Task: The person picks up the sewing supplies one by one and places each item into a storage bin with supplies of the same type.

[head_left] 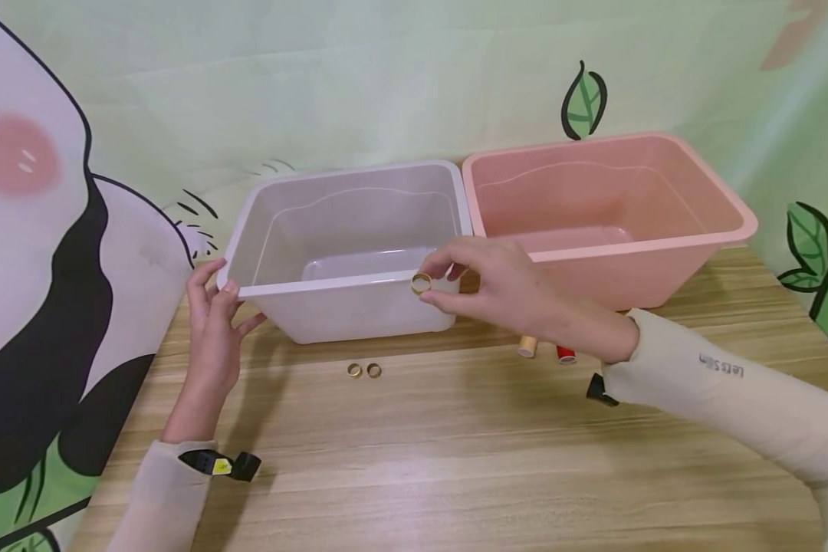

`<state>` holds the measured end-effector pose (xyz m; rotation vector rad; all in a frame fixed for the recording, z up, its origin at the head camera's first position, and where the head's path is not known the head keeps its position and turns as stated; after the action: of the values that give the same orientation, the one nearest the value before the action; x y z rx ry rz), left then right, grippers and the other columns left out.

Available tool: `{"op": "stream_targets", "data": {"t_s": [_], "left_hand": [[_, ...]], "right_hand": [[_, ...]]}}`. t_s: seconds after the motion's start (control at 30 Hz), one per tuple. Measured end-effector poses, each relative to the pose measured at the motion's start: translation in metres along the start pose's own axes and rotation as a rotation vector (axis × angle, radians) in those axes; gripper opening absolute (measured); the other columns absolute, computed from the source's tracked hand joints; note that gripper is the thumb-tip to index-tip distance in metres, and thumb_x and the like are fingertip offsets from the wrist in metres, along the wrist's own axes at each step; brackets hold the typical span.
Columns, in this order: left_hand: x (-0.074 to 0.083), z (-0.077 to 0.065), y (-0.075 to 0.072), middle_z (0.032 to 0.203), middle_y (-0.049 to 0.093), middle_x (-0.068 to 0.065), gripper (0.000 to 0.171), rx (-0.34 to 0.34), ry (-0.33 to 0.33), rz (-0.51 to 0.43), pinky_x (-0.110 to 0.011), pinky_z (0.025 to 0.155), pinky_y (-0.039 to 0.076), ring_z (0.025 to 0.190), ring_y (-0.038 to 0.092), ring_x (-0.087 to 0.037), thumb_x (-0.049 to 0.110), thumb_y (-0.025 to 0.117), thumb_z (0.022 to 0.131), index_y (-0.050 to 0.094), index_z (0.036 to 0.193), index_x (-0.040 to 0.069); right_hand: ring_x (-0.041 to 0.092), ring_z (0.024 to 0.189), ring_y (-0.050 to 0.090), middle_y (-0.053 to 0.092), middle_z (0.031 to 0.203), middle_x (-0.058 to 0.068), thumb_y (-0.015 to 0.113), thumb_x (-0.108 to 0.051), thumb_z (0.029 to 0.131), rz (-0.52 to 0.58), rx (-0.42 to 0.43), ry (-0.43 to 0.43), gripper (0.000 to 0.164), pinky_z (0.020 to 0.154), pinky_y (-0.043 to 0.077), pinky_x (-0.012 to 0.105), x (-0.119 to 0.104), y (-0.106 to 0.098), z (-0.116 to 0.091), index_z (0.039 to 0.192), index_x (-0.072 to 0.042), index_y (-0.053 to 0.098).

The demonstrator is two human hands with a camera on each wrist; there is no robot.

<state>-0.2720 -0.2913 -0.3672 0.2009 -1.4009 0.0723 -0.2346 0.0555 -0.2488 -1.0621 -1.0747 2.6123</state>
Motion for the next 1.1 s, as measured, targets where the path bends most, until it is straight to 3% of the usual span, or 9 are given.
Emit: {"op": "stream_targets", "data": {"t_s": [0.27, 0.47, 0.77, 1.1], "left_hand": [[-0.001, 0.001, 0.0, 0.147, 0.035, -0.004, 0.045, -0.006, 0.019, -0.005, -0.036, 0.087, 0.055, 0.131, 0.048, -0.03, 0.031, 0.052, 0.104, 0.035, 0.146, 0.031], [-0.002, 0.001, 0.001, 0.147, 0.036, -0.004, 0.045, -0.012, 0.031, -0.035, -0.038, 0.088, 0.054, 0.131, 0.048, -0.03, 0.03, 0.052, 0.104, 0.036, 0.145, 0.03], [-0.003, 0.001, 0.001, 0.149, 0.033, -0.003, 0.047, -0.005, 0.016, -0.028, -0.043, 0.092, 0.051, 0.128, 0.05, -0.027, 0.033, 0.053, 0.103, 0.036, 0.146, 0.031], [-0.004, 0.001, 0.0, 0.148, 0.033, -0.003, 0.047, 0.0, 0.017, -0.027, -0.042, 0.091, 0.051, 0.127, 0.051, -0.025, 0.033, 0.053, 0.103, 0.035, 0.146, 0.031]], "right_hand": [[0.02, 0.09, 0.067, 0.073, 0.099, -0.002, 0.082, -0.016, 0.087, 0.035, -0.005, 0.049, 0.022, 0.07, 0.06, 0.021, 0.002, -0.004, 0.006, 0.106, -0.009, 0.074], [0.017, 0.09, 0.066, 0.073, 0.099, -0.003, 0.082, -0.019, 0.088, -0.018, 0.009, 0.038, 0.022, 0.069, 0.06, 0.023, 0.0, -0.01, 0.011, 0.106, -0.01, 0.074], [0.009, 0.088, 0.065, 0.074, 0.098, -0.004, 0.081, -0.021, 0.088, -0.072, 0.031, -0.008, 0.021, 0.082, 0.055, 0.026, -0.005, -0.02, 0.022, 0.105, -0.01, 0.074], [0.012, 0.093, 0.065, 0.074, 0.102, 0.001, 0.079, -0.021, 0.09, -0.09, -0.006, 0.02, 0.024, 0.086, 0.054, 0.029, -0.006, -0.024, 0.035, 0.108, -0.007, 0.074]]}}
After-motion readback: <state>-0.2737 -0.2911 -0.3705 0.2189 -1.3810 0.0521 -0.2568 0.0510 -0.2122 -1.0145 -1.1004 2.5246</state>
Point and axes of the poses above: each hand's wrist, its own z-axis towards the middle knuckle, its own y-axis out of the palm, x = y × z, the point moved 9 cm from there along z, towards the middle knuckle
